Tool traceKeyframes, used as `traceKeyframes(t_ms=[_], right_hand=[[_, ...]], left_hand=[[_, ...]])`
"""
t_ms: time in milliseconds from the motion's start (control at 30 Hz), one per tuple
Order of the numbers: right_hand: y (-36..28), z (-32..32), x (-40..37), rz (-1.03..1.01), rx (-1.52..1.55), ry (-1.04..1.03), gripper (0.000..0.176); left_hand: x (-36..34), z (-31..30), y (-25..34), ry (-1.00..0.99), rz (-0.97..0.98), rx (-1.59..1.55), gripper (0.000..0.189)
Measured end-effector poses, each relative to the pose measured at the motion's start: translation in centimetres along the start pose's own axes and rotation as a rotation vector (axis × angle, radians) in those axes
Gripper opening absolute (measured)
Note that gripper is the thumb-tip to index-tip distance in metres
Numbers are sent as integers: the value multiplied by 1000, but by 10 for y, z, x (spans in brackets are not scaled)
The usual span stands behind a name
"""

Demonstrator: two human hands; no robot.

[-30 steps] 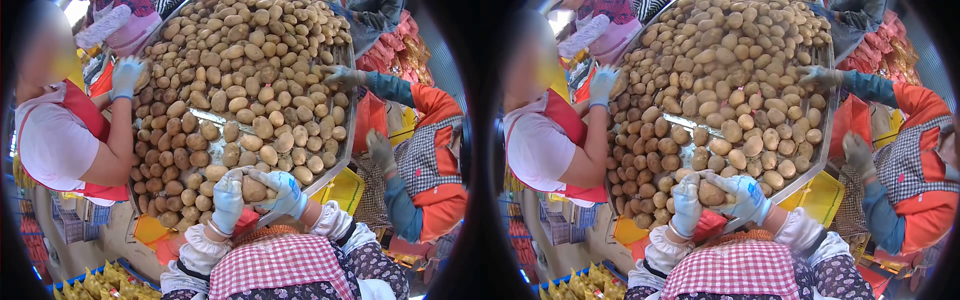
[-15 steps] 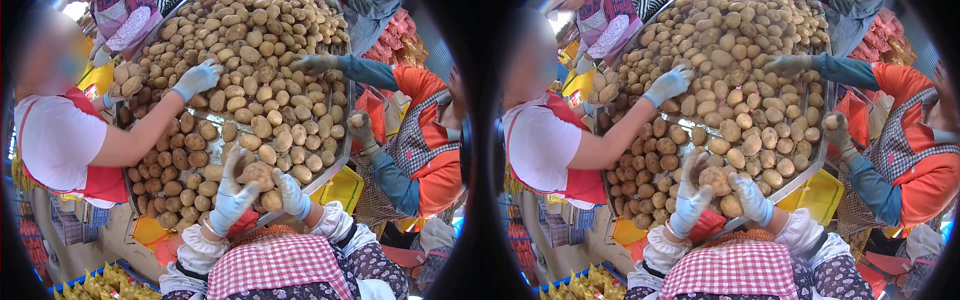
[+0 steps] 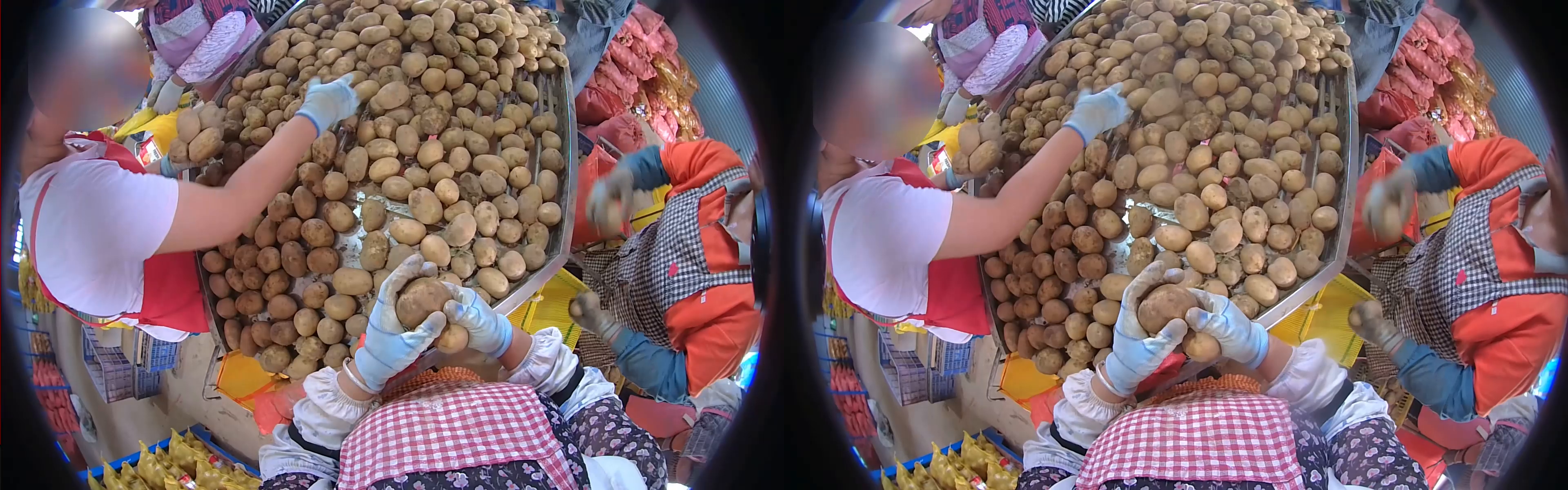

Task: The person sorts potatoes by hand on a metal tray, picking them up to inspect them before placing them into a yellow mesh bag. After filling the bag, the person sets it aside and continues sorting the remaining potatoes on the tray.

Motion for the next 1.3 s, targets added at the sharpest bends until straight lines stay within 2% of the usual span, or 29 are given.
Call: traceKeyframes(t_ms=[67, 133, 200, 267, 333, 367, 433, 467, 533, 567, 600, 633, 667, 700, 733, 767, 800, 867, 900, 967, 1000, 1033, 1067, 1133, 1167, 1200, 1267, 1300], right_hand=[[5, -5, -2, 15, 10, -2, 59], [9, -5, -2, 43, 46, 3, 59], [13, -1, -2, 74, 82, 11, 59], [11, 6, -1, 26, 37, 52, 60], [18, -1, -3, 87, 84, 18, 59], [22, -6, -4, 91, 85, 28, 58], [29, -13, -4, 92, 85, 38, 58], [33, -15, -4, 97, 127, 28, 59], [35, -16, -8, 93, 168, 23, 59], [39, -16, -10, 141, 311, 28, 62], [42, -16, -12, 187, 453, 30, 64], [38, -20, -16, 130, 469, 168, 66], [34, -23, -20, 114, 471, 177, 66], [28, -25, -23, 75, 605, 156, 67], [20, -28, -30, 30, 738, 139, 69], [29, -45, -40, 82, 756, -90, 70], [25, -53, -56, 55, 749, -69, 70], [23, -90, -89, -47, 836, 298, 75], [21, -100, -110, -68, 839, 307, 75], [20, -150, -171, -225, 670, 620, 80], [24, -170, -199, -273, 736, 728, 78], [29, -186, -222, -320, 798, 833, 77], [33, -185, -231, -320, 800, 832, 77], [39, -182, -244, -341, 906, 859, 72], [39, -180, -239, -278, 900, 790, 63], [35, -171, -228, -281, 904, 789, 63], [7, -142, -192, -268, 687, 783, 53], [-5, -130, -173, -222, 669, 637, 46]], left_hand=[[-2, 2, -4, -7, -41, -22, 65], [-3, -1, -8, 49, -54, -1, 54], [-3, -1, -10, 57, -42, -87, 53], [-1, -4, -5, 67, -25, -172, 61], [2, -6, -11, -5, -265, -57, 68], [1, -6, -13, -2, -262, -55, 68], [-8, 2, -37, 86, -482, -529, 58], [-9, 5, -41, 80, -481, -529, 58], [-12, 3, -55, 215, -504, -687, 49], [-13, -2, -68, 205, -503, -687, 49], [-8, -25, -70, 184, -301, -295, 47], [0, -37, -51, 158, -93, 91, 44], [2, -50, -38, 206, -12, 366, 39], [-2, -69, -51, 282, -32, 591, 37], [1, -79, -47, 346, 153, 946, 37], [2, -88, -57, 254, 147, 1172, 55], [3, -93, -70, 134, -53, 1484, 64], [-12, -95, -111, -40, -92, 1626, 68], [-12, -95, -112, -55, -74, 1620, 68], [-10, -103, -108, -16, -83, 1657, 69], [-4, -103, -103, -20, -82, 1658, 69], [7, -107, -100, -4, -160, 1666, 69], [15, -112, -99, 12, -238, 1673, 70], [33, -110, -107, 52, -207, 1751, 72], [47, -103, -97, 192, -84, 1665, 72], [59, -95, -85, 326, 36, 1570, 72], [87, -29, -56, 66, 268, 1403, 70], [87, -2, -66, -13, 292, 1458, 68]])
Point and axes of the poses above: each hand's wrist, its own x-axis towards the middle knuckle, its own z-axis out of the palm, y = z × x, the point moved 8 cm from there along x, towards the middle knuckle, and after that the axes turned 11 degrees about x, right-handed, at the moved point
